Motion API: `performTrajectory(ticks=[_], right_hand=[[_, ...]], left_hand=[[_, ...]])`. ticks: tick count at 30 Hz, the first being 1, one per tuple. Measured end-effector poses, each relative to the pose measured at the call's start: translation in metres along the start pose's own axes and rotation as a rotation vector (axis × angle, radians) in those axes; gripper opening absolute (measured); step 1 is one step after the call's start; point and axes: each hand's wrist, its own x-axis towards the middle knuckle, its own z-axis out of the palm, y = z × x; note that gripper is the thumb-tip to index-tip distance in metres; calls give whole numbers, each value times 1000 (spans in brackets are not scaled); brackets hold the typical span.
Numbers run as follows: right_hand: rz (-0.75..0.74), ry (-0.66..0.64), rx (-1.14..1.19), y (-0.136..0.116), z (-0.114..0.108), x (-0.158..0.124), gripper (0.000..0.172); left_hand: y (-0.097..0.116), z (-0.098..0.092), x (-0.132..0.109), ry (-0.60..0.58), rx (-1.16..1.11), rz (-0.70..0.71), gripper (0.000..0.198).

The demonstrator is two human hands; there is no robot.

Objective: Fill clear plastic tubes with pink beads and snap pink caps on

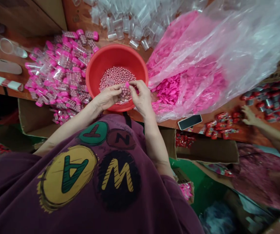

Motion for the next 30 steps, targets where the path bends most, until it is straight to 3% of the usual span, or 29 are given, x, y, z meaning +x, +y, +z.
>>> performTrajectory(ticks=[6, 12, 16, 20, 26, 30], right_hand=[[-73, -177, -211, 4, -17, 4, 18], [-89, -156, -191, 5, -10, 11, 21], [-84, -239, -170, 13, -3, 10, 21], [-43, -136, -266, 16, 0, 8, 25], [56, 3, -42, 4, 23, 5, 34], [103, 78, -14, 5, 27, 3, 37]], left_hand=[[8, -9, -4, 112, 26, -35, 30], [10, -10, 1, 171, 41, -29, 28], [9, -12, 2, 221, 30, -40, 21], [7, -18, 1, 209, 10, -65, 22], [5, -18, -2, 140, -71, -50, 31], [5, -16, -3, 121, -108, -60, 40]])
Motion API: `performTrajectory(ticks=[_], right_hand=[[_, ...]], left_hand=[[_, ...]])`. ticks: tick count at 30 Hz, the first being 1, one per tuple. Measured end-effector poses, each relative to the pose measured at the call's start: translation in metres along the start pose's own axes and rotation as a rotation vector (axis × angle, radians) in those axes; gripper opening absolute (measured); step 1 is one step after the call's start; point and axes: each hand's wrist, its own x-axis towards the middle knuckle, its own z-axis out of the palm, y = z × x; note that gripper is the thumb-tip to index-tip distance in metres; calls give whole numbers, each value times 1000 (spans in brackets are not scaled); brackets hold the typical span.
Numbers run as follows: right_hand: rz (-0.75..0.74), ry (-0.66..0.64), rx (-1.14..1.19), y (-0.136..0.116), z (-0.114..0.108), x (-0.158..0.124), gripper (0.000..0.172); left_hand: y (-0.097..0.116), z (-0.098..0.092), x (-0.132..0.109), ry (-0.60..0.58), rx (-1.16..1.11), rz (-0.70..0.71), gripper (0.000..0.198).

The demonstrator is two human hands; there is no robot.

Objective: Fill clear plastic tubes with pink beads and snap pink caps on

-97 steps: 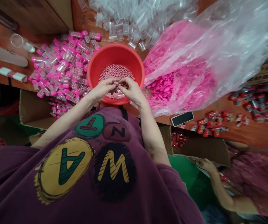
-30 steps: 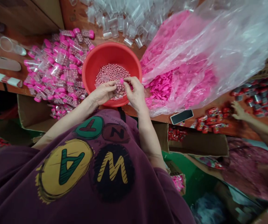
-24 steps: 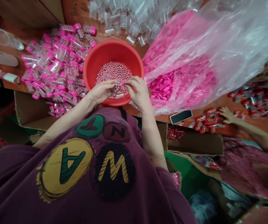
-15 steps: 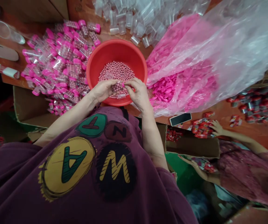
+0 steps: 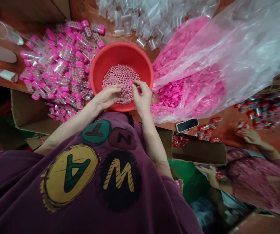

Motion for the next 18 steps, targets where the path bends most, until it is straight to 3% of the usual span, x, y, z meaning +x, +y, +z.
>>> performTrajectory(ticks=[6, 14, 18], right_hand=[[-36, -73, -36, -14, -5, 2, 33], [-128, -80, -183, -16, 2, 4, 31], [-224, -99, -226, -14, 1, 0, 32]], left_hand=[[0, 1, 3, -11, -45, -2, 35], [-13, 10, 6, -9, -77, 105, 5], [-16, 18, 2, -20, -67, 152, 12]])
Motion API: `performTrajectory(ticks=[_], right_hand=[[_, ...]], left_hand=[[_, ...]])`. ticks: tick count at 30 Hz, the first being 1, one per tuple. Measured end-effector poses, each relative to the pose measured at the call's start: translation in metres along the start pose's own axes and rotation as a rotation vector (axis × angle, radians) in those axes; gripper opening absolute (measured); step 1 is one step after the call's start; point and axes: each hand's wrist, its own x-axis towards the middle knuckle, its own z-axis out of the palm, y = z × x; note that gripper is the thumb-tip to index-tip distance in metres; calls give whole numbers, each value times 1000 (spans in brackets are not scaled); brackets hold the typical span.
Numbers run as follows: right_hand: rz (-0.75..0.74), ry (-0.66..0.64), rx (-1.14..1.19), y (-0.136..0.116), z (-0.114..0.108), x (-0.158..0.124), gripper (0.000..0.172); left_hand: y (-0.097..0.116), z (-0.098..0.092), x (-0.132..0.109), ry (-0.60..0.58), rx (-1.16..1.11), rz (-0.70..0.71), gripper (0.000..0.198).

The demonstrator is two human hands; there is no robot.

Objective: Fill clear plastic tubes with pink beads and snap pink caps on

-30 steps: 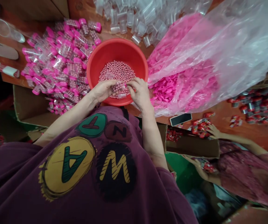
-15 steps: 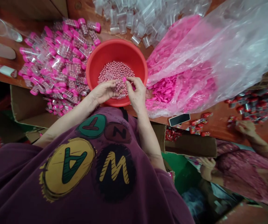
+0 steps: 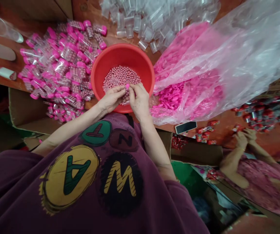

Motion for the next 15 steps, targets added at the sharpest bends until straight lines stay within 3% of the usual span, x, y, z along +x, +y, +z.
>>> performTrajectory(ticks=[5, 10, 15], right_hand=[[-69, 79, 3, -7, -1, -6, 34], [-76, 35, 2, -11, -8, -10, 34], [-83, 31, -9, -16, -10, -10, 32]], left_hand=[[4, 15, -11, 30, 25, 53, 21], [8, 17, -18, 114, 185, 100, 15], [13, 12, -17, 20, 177, 66, 14]])
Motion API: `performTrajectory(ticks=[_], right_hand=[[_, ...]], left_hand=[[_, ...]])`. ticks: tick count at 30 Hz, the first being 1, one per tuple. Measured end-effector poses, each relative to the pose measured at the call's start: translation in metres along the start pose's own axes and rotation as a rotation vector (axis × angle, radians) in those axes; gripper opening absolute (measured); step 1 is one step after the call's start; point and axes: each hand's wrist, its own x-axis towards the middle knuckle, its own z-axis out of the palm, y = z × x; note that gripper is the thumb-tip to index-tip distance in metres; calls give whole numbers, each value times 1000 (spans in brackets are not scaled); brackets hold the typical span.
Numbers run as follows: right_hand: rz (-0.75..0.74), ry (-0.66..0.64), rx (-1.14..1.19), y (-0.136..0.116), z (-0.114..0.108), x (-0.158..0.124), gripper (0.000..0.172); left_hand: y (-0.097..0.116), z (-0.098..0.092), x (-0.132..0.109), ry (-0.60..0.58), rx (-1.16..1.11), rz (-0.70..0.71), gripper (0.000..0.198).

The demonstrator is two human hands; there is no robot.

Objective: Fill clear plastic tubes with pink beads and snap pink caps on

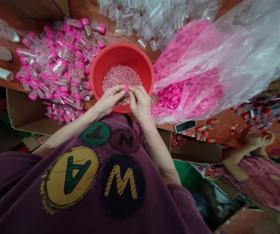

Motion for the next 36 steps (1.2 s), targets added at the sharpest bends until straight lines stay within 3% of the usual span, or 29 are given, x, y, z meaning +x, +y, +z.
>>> performTrajectory(ticks=[3, 7, 11, 15, 17, 21, 24, 30, 36], right_hand=[[87, 78, 18, -2, 10, 0, 34], [211, 82, 160, 7, 24, -2, 36], [388, 100, 373, 16, 30, -5, 43], [453, 143, 395, 16, 32, -6, 44], [478, 121, 403, 19, 31, -4, 43], [594, -53, 453, 28, 24, 8, 41], [502, -99, 355, 27, 20, 14, 38], [184, 16, 23, 3, 23, 6, 36], [101, -40, -23, -4, 15, -5, 35]], left_hand=[[-2, 0, 1, 37, -24, 9, 15], [-10, -2, 3, 104, -31, 25, 14], [-13, -10, 8, 27, -48, 53, 22], [-15, -21, 10, -25, 40, 60, 30], [-17, -27, 10, -15, 84, 72, 32], [-25, -35, 12, 17, 123, 105, 33], [-29, -36, 15, 4, 81, 108, 33], [-23, -21, 13, 1, -82, 43, 26], [-8, -7, 2, 48, -100, -12, 13]])
